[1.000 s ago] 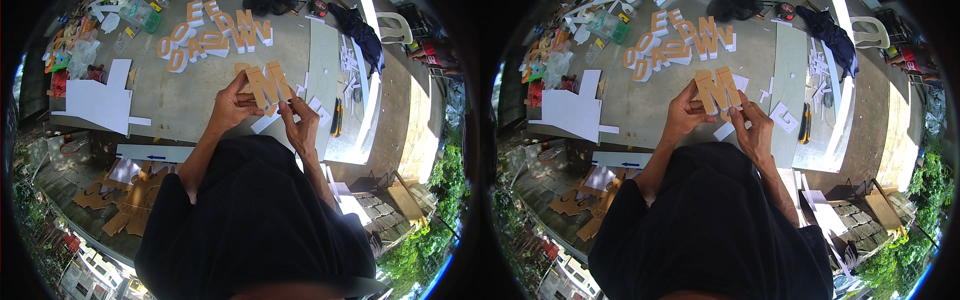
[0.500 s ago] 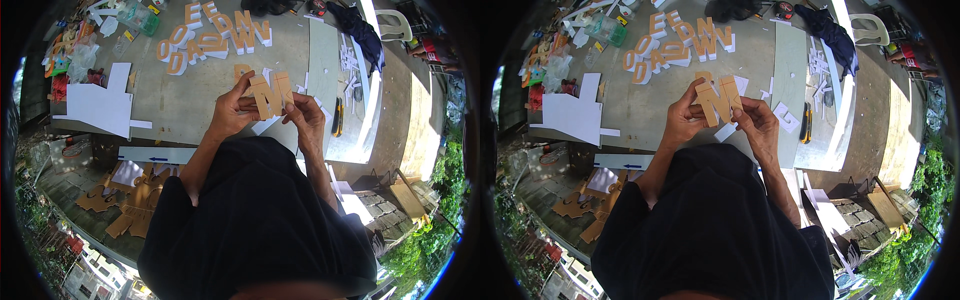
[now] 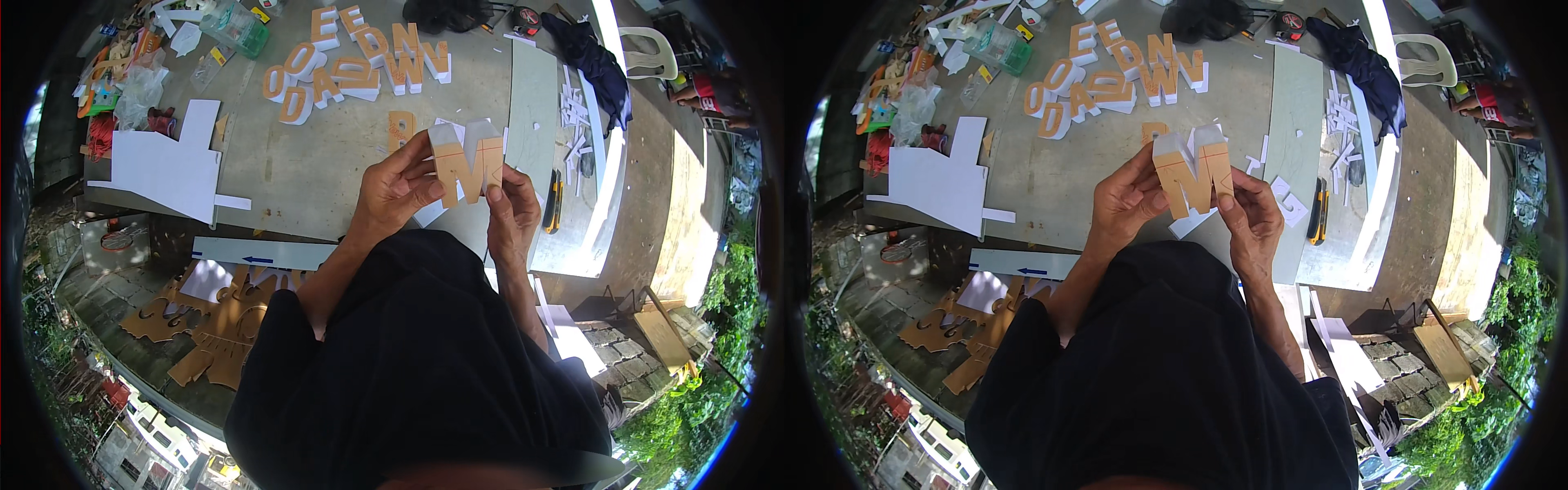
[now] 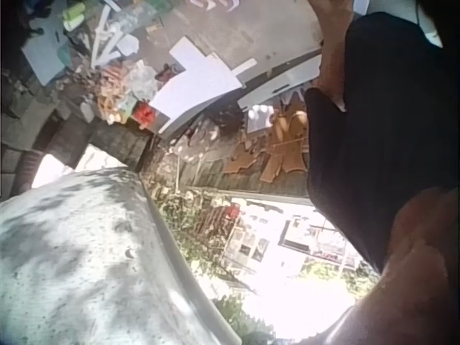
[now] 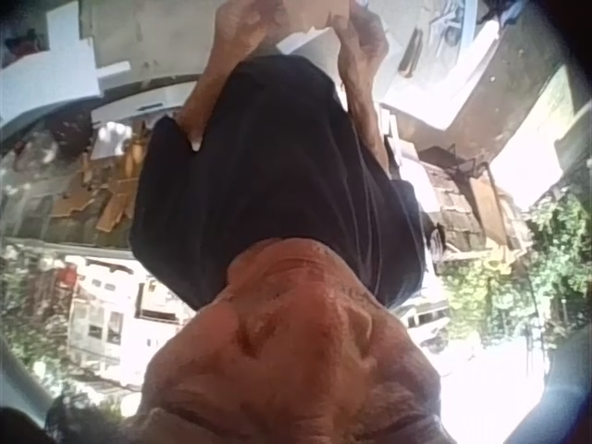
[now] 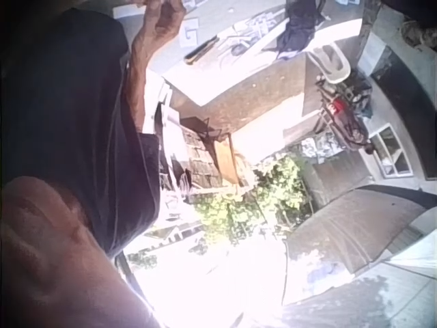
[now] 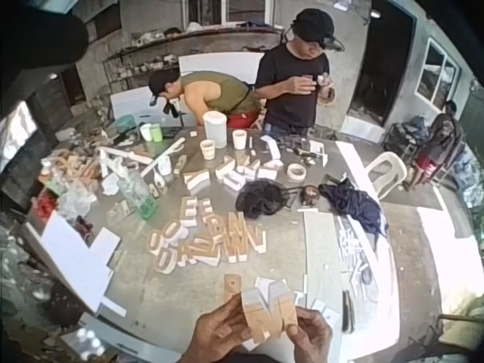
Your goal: Assembling 3D letters and cutting vinyl templates for signage.
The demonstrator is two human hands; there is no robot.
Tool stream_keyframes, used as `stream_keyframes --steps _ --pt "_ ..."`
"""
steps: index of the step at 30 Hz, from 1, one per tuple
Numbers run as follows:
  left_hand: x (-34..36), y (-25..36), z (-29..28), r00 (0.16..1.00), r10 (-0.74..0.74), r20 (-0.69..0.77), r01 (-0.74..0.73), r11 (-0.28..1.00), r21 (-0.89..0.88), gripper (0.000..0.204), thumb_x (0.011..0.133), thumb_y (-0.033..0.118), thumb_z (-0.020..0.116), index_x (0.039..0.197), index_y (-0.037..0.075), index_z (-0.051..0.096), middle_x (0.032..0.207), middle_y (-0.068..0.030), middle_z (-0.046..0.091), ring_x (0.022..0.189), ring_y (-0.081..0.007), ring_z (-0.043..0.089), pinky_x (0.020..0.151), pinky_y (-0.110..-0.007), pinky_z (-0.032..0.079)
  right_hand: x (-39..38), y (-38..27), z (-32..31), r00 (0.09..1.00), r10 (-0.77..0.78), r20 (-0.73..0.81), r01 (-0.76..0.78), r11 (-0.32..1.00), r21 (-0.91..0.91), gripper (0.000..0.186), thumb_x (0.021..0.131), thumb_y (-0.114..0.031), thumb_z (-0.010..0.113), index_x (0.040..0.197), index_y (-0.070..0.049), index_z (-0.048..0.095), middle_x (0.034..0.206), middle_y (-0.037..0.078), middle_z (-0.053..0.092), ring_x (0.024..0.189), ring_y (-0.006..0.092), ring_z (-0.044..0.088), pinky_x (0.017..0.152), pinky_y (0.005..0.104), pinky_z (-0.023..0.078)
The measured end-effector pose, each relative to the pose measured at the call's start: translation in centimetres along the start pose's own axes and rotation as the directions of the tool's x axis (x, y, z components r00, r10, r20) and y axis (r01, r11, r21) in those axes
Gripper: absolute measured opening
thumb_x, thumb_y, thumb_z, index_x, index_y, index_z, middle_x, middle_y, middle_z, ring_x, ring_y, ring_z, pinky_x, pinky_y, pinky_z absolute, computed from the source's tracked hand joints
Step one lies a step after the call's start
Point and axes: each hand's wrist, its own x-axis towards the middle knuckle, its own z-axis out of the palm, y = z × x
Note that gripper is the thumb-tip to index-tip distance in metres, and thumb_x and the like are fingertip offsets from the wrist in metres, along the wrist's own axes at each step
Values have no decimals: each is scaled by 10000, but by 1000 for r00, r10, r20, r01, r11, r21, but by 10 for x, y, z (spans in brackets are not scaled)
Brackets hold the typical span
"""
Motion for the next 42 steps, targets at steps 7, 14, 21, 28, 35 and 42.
stream_keyframes --steps 7,14,21,28,35,42 --pt "2 7 1 1000 11 6 -12 998 58 869 882 105 826 1590 1 334 1451 -297 550 1247 -344 653 1065 -455 552 -5 1 -3 1000 25 -2 -25 1000 12 420 986 -153 732 1325 54 594 1216 178 696 1107 213 675 995 368 531" --pt "1 9 -4 1000 4 13 -5 996 85 934 824 101 872 1591 17 346 1412 -269 600 1219 -328 675 1051 -434 564 -5 -2 1 999 52 14 -51 998 -38 533 985 -208 737 1415 47 549 1245 166 691 1164 230 656 1017 392 522" --pt "2 6 -9 999 37 10 -38 984 172 906 829 111 870 1579 8 374 1427 -277 591 1221 -312 675 1047 -423 563 -7 -2 -1 993 120 -19 -121 986 -117 585 977 -243 753 1472 1 559 1285 129 680 1179 229 644 1028 402 521" --pt "2 8 -10 997 68 43 -74 984 163 854 886 114 825 1582 -21 349 1445 -290 570 1232 -326 666 1059 -431 551 -4 -5 -3 997 54 62 -42 982 -182 517 987 -210 738 1454 -41 596 1287 114 664 1091 201 660 978 368 546" --pt "2 11 -12 995 75 68 -86 982 167 817 913 60 783 1587 -34 330 1459 -293 555 1252 -341 652 1078 -446 533 -2 -9 0 995 40 89 -20 978 -209 517 987 -195 732 1462 -48 591 1202 100 665 1034 184 665 929 342 559" --pt "2 11 -13 994 70 79 -81 984 156 794 928 45 757 1587 -43 322 1458 -301 551 1262 -343 645 1074 -445 535 -2 -12 -1 992 21 127 9 972 -236 534 993 -222 724 1467 -26 577 1174 110 659 1011 187 665 907 322 564"
